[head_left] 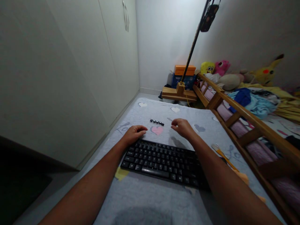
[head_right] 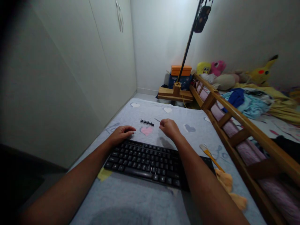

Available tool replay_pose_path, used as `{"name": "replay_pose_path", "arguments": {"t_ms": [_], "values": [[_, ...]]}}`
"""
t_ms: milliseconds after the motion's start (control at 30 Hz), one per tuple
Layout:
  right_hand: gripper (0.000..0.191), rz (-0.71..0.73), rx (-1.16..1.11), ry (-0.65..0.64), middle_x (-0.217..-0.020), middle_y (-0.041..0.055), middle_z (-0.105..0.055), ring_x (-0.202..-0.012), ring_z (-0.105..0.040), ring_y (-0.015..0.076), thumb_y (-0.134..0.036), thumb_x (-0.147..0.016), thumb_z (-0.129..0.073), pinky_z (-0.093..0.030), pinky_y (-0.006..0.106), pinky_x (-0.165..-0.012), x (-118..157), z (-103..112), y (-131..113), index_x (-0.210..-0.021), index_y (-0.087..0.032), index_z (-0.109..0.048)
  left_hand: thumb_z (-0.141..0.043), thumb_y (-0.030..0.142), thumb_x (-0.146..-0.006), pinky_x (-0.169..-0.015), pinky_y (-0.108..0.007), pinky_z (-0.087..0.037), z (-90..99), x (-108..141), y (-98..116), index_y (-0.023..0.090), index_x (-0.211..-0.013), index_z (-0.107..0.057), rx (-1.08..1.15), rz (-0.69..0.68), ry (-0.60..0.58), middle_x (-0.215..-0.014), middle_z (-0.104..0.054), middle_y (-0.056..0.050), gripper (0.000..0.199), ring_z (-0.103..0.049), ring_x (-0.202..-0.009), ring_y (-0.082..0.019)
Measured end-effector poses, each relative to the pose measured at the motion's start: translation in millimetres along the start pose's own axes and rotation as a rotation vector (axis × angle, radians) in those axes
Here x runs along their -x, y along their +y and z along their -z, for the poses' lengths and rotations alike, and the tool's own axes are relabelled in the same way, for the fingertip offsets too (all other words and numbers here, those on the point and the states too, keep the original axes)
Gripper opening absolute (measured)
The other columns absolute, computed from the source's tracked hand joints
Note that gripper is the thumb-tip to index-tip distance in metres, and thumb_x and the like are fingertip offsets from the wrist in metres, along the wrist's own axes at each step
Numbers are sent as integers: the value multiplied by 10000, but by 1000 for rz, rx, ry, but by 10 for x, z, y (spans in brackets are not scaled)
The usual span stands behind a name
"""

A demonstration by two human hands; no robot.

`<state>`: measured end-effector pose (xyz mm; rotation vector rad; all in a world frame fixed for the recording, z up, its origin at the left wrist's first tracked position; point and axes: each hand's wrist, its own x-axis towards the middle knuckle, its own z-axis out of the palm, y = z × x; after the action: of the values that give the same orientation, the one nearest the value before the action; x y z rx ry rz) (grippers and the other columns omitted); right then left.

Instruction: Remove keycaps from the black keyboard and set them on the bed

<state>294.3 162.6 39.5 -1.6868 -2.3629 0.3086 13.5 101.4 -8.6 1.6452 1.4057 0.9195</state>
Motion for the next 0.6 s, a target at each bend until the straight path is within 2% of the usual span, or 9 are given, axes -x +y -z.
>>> {"name": "replay_pose_path", "arguments": {"t_ms": [133,267,400,600], "values": [[221,21,18,-16,-945,35,-730,-840,-644,155,-190,-787,-639,-421,216,-717,-299,-175,-203,-996,-209,-709,-610,433,-720,-905,-389,-463,15,6,11,163,-939,-712,4,0,14,-956,-737,-66,362,-652,-922,-236],[227,37,46,-37,-963,44,-720,-864,-636,161,-176,-777,-621,-412,216,-723,-465,-316,-251,-979,-217,-716,-614,430,-712,-894,-393,-468,35,24,30,172,-935,-710,33,23,6,-940,-735,-57,354,-648,-910,-234],[218,42,67,-59,-967,53,-712,-891,-629,168,-174,-769,-605,-406,216,-733,-499,-386,-223,-939,-221,-733,-616,424,-716,-858,-377,-476,46,37,38,166,-945,-702,64,49,-2,-944,-730,-60,356,-647,-881,-223],[252,29,78,-50,-1007,75,-703,-920,-623,180,-175,-793,-565,-413,224,-760,-470,-406,-212,-974,-217,-736,-618,410,-725,-863,-372,-468,48,27,9,163,-948,-702,88,40,-15,-943,-730,-63,344,-643,-885,-218]]}}
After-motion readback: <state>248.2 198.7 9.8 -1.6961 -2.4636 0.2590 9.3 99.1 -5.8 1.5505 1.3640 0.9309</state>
